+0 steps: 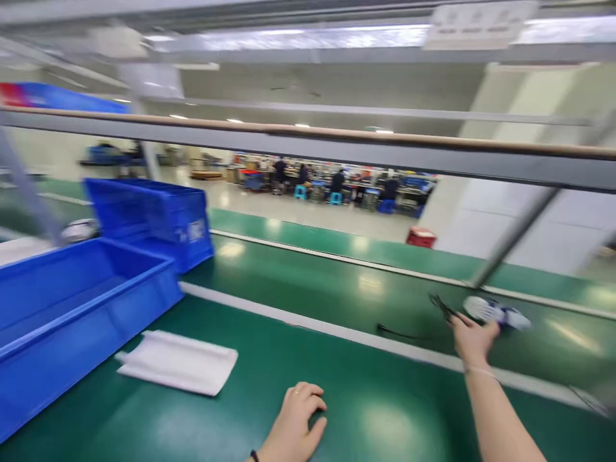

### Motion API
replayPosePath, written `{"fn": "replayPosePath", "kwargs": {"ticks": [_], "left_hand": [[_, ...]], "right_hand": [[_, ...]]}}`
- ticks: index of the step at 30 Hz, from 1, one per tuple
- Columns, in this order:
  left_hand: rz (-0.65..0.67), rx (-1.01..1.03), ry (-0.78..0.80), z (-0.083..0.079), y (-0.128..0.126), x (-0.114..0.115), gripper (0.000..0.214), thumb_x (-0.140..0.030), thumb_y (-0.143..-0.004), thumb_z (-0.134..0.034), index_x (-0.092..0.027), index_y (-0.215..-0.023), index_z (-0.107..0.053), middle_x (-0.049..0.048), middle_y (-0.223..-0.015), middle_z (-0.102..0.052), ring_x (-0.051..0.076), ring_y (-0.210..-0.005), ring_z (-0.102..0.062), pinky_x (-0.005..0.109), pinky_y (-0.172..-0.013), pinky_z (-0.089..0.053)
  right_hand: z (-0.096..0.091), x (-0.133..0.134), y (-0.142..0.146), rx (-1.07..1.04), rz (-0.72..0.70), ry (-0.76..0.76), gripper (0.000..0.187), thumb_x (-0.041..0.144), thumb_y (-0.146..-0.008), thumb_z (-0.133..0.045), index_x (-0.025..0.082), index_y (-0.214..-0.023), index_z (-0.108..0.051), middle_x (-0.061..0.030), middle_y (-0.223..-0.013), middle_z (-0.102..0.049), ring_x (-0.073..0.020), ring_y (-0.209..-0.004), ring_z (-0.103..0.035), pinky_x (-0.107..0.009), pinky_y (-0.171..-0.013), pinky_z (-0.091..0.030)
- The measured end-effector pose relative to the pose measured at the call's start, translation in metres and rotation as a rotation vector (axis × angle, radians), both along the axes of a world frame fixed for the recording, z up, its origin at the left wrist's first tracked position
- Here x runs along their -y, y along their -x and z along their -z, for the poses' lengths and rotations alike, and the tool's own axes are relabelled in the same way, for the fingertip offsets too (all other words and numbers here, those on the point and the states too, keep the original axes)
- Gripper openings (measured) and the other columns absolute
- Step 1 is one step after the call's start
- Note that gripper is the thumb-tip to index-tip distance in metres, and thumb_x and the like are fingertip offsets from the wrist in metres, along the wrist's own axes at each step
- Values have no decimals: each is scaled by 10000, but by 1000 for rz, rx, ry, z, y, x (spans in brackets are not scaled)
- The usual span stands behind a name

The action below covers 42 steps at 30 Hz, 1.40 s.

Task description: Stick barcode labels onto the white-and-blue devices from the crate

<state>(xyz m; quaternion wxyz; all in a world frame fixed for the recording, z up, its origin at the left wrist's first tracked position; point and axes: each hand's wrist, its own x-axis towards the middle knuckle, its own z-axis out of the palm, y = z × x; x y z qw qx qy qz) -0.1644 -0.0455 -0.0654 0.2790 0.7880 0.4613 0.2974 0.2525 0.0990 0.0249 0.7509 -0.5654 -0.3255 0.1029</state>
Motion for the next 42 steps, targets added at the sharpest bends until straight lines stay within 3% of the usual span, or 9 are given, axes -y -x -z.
{"fn": "replayPosePath", "kwargs": {"ticks": [3, 7, 11, 19, 25, 29, 32, 37, 42], "left_hand": [[46, -56, 33, -8, 3, -2, 193, -235, -877, -482, -206, -981, -642, 64, -1212, -592, 249, -1188, -486, 482, -1027, -342], [81, -95, 24, 0, 2, -5, 230, -322, -893, -465, -220, -973, -655, 60, -1209, -597, 261, -1202, -472, 504, -1029, -334], [95, -79, -5, 5, 4, -9, 240, -344, -878, -471, -232, -965, -664, 51, -1208, -601, 262, -1205, -474, 509, -1033, -332], [124, -18, -18, 13, 9, -11, 257, -367, -863, -488, -225, -963, -677, 68, -1191, -617, 270, -1201, -495, 526, -1042, -347], [121, 8, -51, 15, 6, -9, 245, -360, -869, -492, -222, -957, -674, 65, -1157, -633, 274, -1179, -509, 543, -1035, -351], [123, -31, -49, 12, 4, -7, 212, -331, -871, -497, -230, -949, -667, 50, -1152, -631, 265, -1177, -508, 543, -1037, -334], [126, -57, -28, 7, 3, -5, 200, -310, -876, -492, -230, -954, -659, 43, -1167, -623, 255, -1193, -496, 531, -1044, -323], [127, -70, 18, -1, 5, -3, 188, -291, -882, -497, -233, -971, -652, 50, -1183, -617, 252, -1198, -500, 521, -1038, -339], [128, -60, -163, 21, 6, -10, 128, -233, -834, -595, -248, -949, -650, 38, -1100, -664, 261, -1127, -569, 480, -954, -430]], "right_hand": [[-6, 50, -25, -85, 90, -17, 1117, 186, -466, -768, 74, -1426, -208, -47, -862, -626, -178, -776, -606, -344, -728, -544], [-17, 114, -12, -77, 120, -78, 1171, 238, -457, -774, 122, -1457, -176, -49, -948, -651, -184, -914, -629, -435, -968, -480], [-17, 186, 25, -120, 81, -41, 1215, 247, -453, -803, 140, -1473, -151, -52, -903, -656, -211, -887, -635, -474, -930, -497], [12, 279, 110, 61, -342, 241, 999, 325, -743, -689, 232, -1511, -56, -101, -998, -649, -223, -974, -622, -424, -906, -491], [19, 317, 89, 134, -588, 586, 1018, 496, -813, -625, 335, -1520, 89, -149, -1307, -495, -258, -1078, -600, -488, -944, -470], [13, 273, 59, 347, -317, 669, 1136, 682, -756, -606, 270, -1511, 136, -203, -1475, -343, -333, -1394, -339, -553, -1115, -297], [5, 202, 45, 424, -311, 627, 1117, 622, -794, -588, 245, -1499, 192, -209, -1443, -393, -304, -1349, -417, -483, -1050, -406], [-1, 67, 34, 689, -212, 845, 1050, 335, -856, -577, 172, -1491, 244, -203, -1443, -413, -259, -1341, -436, -366, -1033, -422], [2, -34, 47, 859, -112, 910, 1070, 273, -834, -648, 116, -1528, 151, -214, -1343, -494, -304, -1278, -473, -416, -1050, -376]]}}
